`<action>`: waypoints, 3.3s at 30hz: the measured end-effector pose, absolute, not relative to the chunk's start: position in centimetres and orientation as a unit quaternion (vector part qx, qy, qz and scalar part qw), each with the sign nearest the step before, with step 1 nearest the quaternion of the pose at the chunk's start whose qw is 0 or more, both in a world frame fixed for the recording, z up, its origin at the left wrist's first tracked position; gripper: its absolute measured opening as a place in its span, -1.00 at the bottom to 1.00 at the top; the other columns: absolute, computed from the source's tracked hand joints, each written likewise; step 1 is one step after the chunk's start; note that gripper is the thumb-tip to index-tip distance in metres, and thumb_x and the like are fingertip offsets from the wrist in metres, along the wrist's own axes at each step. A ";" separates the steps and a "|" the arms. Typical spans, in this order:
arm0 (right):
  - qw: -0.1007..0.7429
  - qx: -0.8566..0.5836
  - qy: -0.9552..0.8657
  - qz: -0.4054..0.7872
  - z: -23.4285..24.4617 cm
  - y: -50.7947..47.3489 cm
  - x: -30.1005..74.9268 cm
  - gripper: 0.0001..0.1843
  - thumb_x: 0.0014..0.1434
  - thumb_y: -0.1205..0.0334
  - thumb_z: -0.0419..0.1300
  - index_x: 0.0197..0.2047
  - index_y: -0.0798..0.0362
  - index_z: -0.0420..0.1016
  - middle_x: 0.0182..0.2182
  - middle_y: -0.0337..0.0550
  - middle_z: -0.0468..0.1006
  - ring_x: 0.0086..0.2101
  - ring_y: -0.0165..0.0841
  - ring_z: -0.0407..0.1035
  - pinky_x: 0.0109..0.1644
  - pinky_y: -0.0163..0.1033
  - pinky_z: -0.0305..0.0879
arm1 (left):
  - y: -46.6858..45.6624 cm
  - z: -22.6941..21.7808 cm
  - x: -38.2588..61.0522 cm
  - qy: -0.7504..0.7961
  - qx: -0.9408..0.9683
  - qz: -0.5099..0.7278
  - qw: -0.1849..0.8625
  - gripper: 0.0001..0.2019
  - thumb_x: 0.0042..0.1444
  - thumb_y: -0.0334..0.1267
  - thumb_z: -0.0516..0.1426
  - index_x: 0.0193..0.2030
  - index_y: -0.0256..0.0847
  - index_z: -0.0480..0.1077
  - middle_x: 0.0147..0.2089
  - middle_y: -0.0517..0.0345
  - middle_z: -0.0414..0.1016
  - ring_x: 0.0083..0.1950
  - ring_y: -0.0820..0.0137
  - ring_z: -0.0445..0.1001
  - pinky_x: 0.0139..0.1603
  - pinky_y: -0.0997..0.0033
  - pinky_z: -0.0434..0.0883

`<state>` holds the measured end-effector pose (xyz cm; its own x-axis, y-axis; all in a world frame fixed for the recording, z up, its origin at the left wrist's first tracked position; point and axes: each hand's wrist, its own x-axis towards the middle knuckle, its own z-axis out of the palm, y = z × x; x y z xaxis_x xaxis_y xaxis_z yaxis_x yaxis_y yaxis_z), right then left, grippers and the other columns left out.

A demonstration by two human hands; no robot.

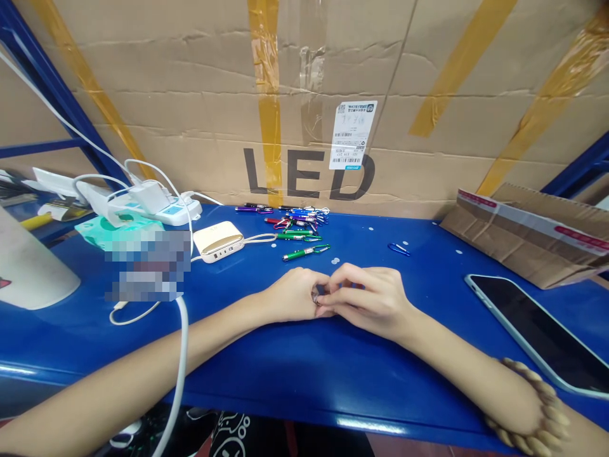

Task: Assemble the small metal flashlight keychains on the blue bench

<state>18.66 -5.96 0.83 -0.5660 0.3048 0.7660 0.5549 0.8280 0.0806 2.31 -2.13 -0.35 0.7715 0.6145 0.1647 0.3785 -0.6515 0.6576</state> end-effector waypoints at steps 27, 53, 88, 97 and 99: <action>0.470 -0.338 -0.810 0.091 0.9 -4.4 20.0 -0.79 0.14 0.37 0.10 -0.28 0.04 0.57 -0.35 -0.15 0.53 -0.49 -0.49 0.38 -0.45 -0.37 0.35 | -3.3 0.2 2.1 0.311 0.871 0.259 0.277 -0.78 0.15 -0.25 -0.02 -0.07 -0.26 0.18 -0.19 0.04 0.30 -0.16 0.32 0.31 -0.14 0.28 0.35; 0.487 -0.496 -0.717 0.050 1.8 -4.1 19.7 -0.78 0.05 0.12 0.19 -0.47 0.10 0.47 -0.44 -0.22 0.50 -0.66 -0.59 0.23 -0.55 -0.40 0.16 | -3.0 0.4 2.6 0.387 0.824 0.314 0.269 -0.71 0.12 -0.38 -0.08 -0.02 -0.22 0.24 -0.35 0.20 0.26 -0.35 0.45 0.26 -0.25 0.45 0.29; 0.089 -0.818 -0.567 -0.030 4.0 -1.8 26.3 -0.83 0.02 0.16 0.24 -0.35 0.08 0.52 -0.30 0.00 0.56 -0.18 -0.20 0.44 -0.22 -0.23 0.27 | -2.6 0.6 2.7 0.417 0.842 0.275 0.203 -0.75 0.12 -0.18 -0.10 -0.10 -0.14 0.24 -0.41 0.22 0.26 -0.38 0.39 0.32 -0.31 0.40 0.30; 0.126 -0.840 -0.527 -0.030 3.3 -1.6 27.6 -0.72 0.11 0.05 0.15 -0.30 0.10 0.52 -0.28 0.03 0.55 -0.21 -0.25 0.44 -0.23 -0.27 0.24 | -2.8 1.2 2.3 0.379 0.862 0.271 0.198 -0.80 0.15 -0.25 -0.12 -0.14 -0.14 0.23 -0.29 0.14 0.31 -0.26 0.33 0.33 -0.12 0.24 0.28; 0.138 -0.838 -0.527 -0.017 3.4 -1.8 27.7 -0.70 0.16 0.05 0.08 -0.29 0.08 0.52 -0.30 -0.01 0.56 -0.24 -0.29 0.45 -0.26 -0.30 0.24 | -3.0 1.3 2.3 0.361 0.871 0.266 0.201 -0.81 0.16 -0.26 -0.13 -0.14 -0.15 0.22 -0.26 0.12 0.31 -0.25 0.33 0.32 -0.11 0.24 0.28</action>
